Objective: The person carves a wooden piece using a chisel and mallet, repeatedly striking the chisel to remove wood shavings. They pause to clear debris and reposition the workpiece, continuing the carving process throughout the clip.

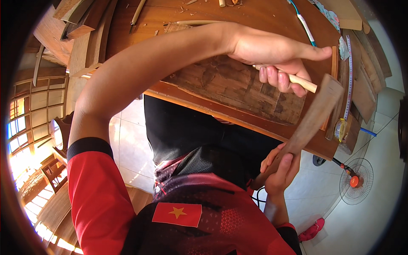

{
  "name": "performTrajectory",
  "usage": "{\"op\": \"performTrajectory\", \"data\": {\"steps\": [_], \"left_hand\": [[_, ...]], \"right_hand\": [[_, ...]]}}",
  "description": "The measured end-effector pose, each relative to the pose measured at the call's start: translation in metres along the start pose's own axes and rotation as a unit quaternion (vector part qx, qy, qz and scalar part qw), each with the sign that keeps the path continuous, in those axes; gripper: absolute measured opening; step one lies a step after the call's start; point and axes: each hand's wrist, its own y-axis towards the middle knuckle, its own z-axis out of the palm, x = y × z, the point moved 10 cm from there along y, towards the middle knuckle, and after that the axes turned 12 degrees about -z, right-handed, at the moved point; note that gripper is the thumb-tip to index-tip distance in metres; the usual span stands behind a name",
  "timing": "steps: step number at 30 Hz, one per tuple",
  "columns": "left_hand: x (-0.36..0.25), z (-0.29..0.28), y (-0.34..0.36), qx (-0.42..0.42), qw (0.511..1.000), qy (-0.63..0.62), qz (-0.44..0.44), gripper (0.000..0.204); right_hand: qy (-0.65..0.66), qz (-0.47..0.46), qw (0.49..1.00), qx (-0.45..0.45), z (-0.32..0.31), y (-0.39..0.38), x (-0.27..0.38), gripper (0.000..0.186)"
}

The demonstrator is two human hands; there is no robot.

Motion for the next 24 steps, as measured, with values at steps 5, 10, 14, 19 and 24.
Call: {"op": "performTrajectory", "data": {"steps": [5,10,14,19,24], "left_hand": [[-0.002,0.004,-0.003,-0.012,1.000,0.015,0.003,0.087],[-0.004,0.002,-0.004,0.005,1.000,0.023,0.006,0.080],[-0.002,0.003,-0.003,0.022,1.000,0.012,-0.011,0.082],[-0.002,0.005,0.000,0.041,0.999,0.002,-0.028,0.084],[-0.001,0.007,0.000,0.059,0.995,-0.030,-0.070,0.087]], "right_hand": [[0.001,0.035,0.999,0.037,0.010,-0.001,-0.005,0.043],[0.029,0.019,0.999,0.008,0.007,-0.001,-0.007,0.043],[0.056,0.016,0.998,0.008,0.008,0.000,-0.010,0.044],[0.074,0.014,0.997,0.000,0.006,-0.005,-0.018,0.046],[0.034,0.011,0.999,0.027,0.011,-0.003,-0.019,0.049]]}}
